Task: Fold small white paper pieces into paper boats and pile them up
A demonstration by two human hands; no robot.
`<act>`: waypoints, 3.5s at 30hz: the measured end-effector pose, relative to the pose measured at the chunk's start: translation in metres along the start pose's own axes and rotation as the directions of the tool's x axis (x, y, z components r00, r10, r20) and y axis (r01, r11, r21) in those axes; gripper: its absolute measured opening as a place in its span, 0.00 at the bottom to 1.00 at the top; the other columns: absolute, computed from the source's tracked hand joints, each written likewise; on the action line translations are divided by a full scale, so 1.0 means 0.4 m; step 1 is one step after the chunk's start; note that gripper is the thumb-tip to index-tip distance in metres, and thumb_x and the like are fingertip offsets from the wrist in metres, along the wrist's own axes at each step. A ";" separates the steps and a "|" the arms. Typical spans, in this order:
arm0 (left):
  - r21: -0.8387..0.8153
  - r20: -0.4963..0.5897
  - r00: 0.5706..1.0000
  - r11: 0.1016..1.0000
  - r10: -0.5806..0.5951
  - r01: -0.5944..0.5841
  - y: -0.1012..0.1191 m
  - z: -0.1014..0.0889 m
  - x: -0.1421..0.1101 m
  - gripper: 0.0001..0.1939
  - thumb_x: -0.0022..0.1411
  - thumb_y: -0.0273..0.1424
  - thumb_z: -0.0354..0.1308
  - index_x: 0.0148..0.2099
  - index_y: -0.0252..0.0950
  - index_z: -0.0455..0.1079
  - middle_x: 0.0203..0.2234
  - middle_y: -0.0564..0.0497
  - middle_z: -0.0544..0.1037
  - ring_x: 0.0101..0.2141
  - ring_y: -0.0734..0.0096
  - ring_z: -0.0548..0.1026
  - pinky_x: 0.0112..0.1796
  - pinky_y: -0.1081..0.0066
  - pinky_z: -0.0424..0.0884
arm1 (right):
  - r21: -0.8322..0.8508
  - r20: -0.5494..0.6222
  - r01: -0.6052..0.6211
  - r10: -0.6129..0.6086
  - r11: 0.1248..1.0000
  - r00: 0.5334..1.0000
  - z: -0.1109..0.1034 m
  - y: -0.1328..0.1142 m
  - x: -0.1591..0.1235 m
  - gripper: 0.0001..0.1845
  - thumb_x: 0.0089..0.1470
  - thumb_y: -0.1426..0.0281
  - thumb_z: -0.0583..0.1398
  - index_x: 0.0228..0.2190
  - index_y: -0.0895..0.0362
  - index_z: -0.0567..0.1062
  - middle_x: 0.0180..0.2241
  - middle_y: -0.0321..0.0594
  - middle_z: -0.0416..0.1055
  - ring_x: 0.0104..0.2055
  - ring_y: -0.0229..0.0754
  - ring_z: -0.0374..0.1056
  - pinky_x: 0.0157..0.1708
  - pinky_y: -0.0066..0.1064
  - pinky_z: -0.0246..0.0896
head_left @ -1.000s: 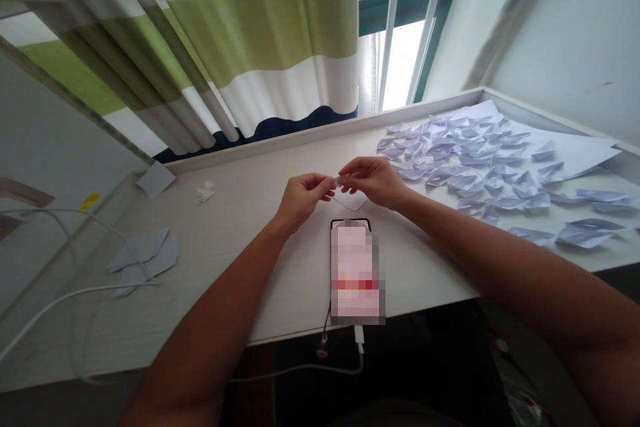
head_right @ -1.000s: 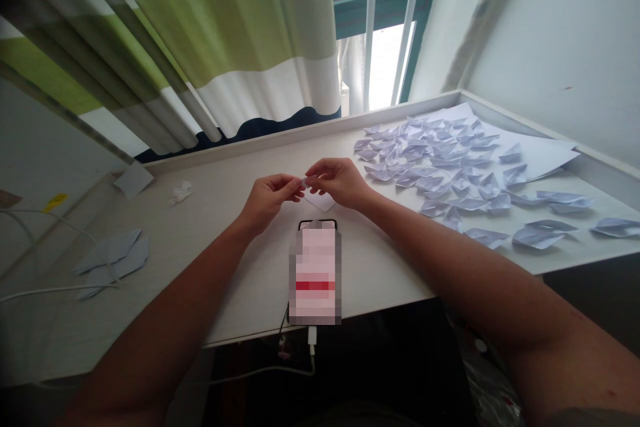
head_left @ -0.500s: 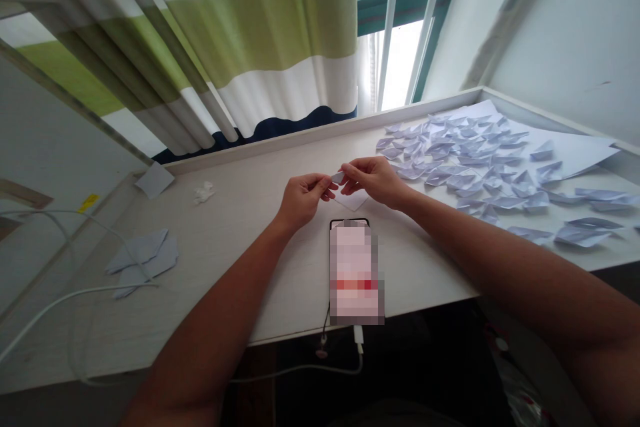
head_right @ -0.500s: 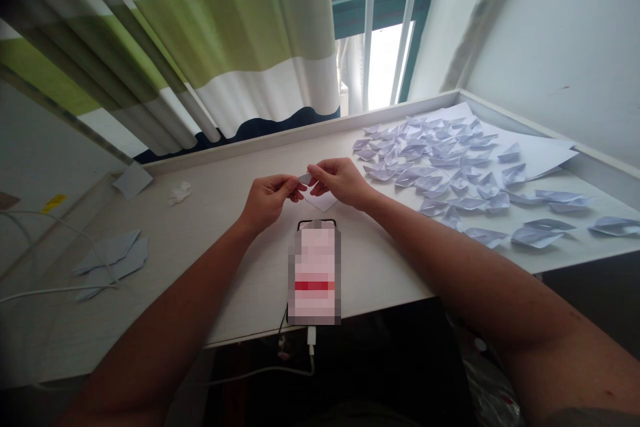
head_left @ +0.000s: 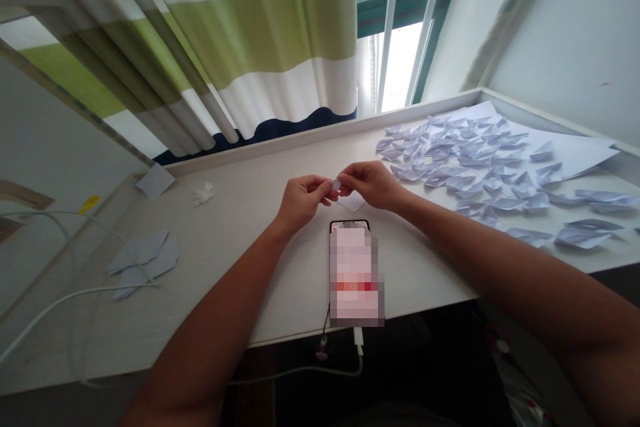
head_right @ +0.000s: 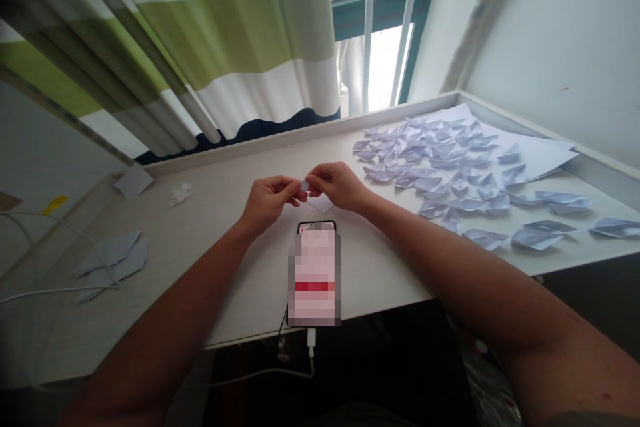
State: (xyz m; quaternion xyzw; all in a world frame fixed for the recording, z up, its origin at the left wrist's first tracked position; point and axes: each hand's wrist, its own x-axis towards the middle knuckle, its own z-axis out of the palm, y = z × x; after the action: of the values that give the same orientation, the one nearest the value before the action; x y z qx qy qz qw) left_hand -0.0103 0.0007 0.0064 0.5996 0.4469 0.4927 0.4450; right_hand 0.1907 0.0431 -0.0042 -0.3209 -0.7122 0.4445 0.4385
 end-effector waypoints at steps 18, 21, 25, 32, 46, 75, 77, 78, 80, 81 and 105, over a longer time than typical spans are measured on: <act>0.047 -0.015 0.998 0.998 0.053 -0.052 0.003 0.005 -0.007 0.23 0.61 0.47 0.74 0.45 0.32 0.80 0.35 0.41 0.88 0.39 0.57 0.88 0.40 0.63 0.83 | 0.160 -0.052 0.022 -0.013 0.987 0.999 0.014 0.002 0.000 0.21 0.54 0.52 0.74 0.38 0.57 0.85 0.33 0.42 0.84 0.36 0.43 0.81 0.42 0.41 0.81; 0.031 0.061 0.998 0.999 0.016 -0.018 -0.002 -0.005 -0.002 0.27 0.61 0.48 0.74 0.51 0.33 0.76 0.35 0.41 0.89 0.40 0.55 0.88 0.38 0.64 0.83 | 0.095 -0.030 0.057 -0.054 0.994 0.998 0.010 -0.002 -0.004 0.18 0.58 0.54 0.71 0.39 0.57 0.86 0.33 0.42 0.84 0.34 0.43 0.80 0.38 0.40 0.80; 0.008 0.112 0.994 1.000 0.012 -0.013 -0.016 -0.007 0.003 0.28 0.65 0.48 0.71 0.57 0.33 0.73 0.37 0.41 0.88 0.41 0.55 0.89 0.39 0.64 0.83 | -0.003 -0.018 0.090 -0.090 0.996 0.996 0.007 -0.001 -0.006 0.15 0.61 0.57 0.68 0.40 0.56 0.87 0.35 0.43 0.84 0.34 0.44 0.80 0.38 0.39 0.78; 0.024 0.015 1.000 1.000 0.000 0.000 -0.029 0.018 0.006 0.16 0.71 0.40 0.66 0.53 0.34 0.73 0.36 0.43 0.88 0.37 0.60 0.88 0.39 0.65 0.84 | -0.341 -0.055 0.155 -0.184 0.927 0.981 0.019 0.013 -0.002 0.12 0.64 0.66 0.65 0.43 0.52 0.88 0.37 0.43 0.83 0.35 0.44 0.77 0.41 0.40 0.75; -0.256 -0.072 0.996 0.966 -0.049 0.029 -0.012 0.021 0.006 0.27 0.60 0.41 0.77 0.53 0.34 0.69 0.34 0.47 0.88 0.41 0.60 0.88 0.52 0.55 0.83 | -0.173 -0.075 0.219 -0.234 0.960 0.969 0.015 -0.014 -0.009 0.14 0.64 0.55 0.67 0.42 0.50 0.87 0.43 0.44 0.79 0.45 0.49 0.75 0.49 0.46 0.76; 0.064 -0.027 0.995 0.994 0.093 -0.091 0.015 0.028 -0.007 0.25 0.66 0.54 0.66 0.40 0.35 0.81 0.33 0.43 0.87 0.26 0.64 0.84 0.22 0.72 0.72 | -0.074 -0.131 0.134 -0.143 0.988 0.981 0.038 -0.030 -0.015 0.23 0.65 0.48 0.64 0.32 0.53 0.73 0.30 0.41 0.78 0.32 0.44 0.78 0.35 0.40 0.75; 0.036 -0.045 0.996 0.996 0.082 -0.080 0.016 0.033 -0.010 0.26 0.66 0.55 0.66 0.40 0.34 0.81 0.34 0.43 0.87 0.28 0.62 0.86 0.22 0.73 0.73 | -0.056 -0.149 0.147 -0.154 0.988 0.977 0.040 -0.029 -0.014 0.24 0.65 0.46 0.64 0.32 0.53 0.73 0.29 0.40 0.77 0.31 0.44 0.78 0.34 0.39 0.75; 0.024 -0.058 0.996 0.997 0.074 -0.073 0.017 0.035 -0.012 0.26 0.66 0.55 0.66 0.41 0.34 0.81 0.35 0.42 0.87 0.29 0.61 0.86 0.22 0.73 0.74 | -0.049 -0.163 0.149 -0.155 0.988 0.974 0.041 -0.027 -0.013 0.24 0.65 0.46 0.64 0.32 0.53 0.73 0.28 0.39 0.77 0.30 0.44 0.77 0.33 0.38 0.75; 0.004 -0.091 0.994 0.998 0.060 -0.060 0.018 0.039 -0.014 0.26 0.67 0.55 0.66 0.43 0.33 0.81 0.38 0.42 0.87 0.30 0.60 0.87 0.23 0.73 0.75 | -0.046 -0.198 0.149 -0.155 0.988 0.968 0.040 -0.022 -0.011 0.26 0.64 0.44 0.64 0.32 0.54 0.72 0.26 0.37 0.76 0.29 0.42 0.77 0.30 0.36 0.73; -0.001 -0.107 0.993 0.999 0.053 -0.054 0.018 0.040 -0.014 0.26 0.67 0.54 0.66 0.44 0.33 0.80 0.39 0.41 0.87 0.31 0.60 0.87 0.23 0.73 0.76 | -0.051 -0.214 0.148 -0.155 0.988 0.965 0.040 -0.019 -0.009 0.27 0.64 0.43 0.64 0.32 0.54 0.73 0.26 0.37 0.75 0.28 0.42 0.76 0.29 0.35 0.73; 0.096 0.056 0.992 0.988 0.116 -0.121 0.018 -0.006 -0.005 0.26 0.63 0.47 0.72 0.56 0.41 0.71 0.50 0.44 0.84 0.37 0.63 0.88 0.31 0.71 0.82 | 0.061 -0.244 0.134 -0.115 0.989 0.963 0.016 -0.010 0.001 0.28 0.61 0.41 0.66 0.34 0.54 0.73 0.25 0.35 0.75 0.28 0.42 0.79 0.31 0.36 0.77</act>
State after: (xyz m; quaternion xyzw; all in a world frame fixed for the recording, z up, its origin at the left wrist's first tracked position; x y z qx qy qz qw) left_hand -0.0123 -0.0023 0.0133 0.6587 0.4229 0.4802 0.3957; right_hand 0.1845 0.0395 -0.0020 -0.3096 -0.6549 0.4010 0.5607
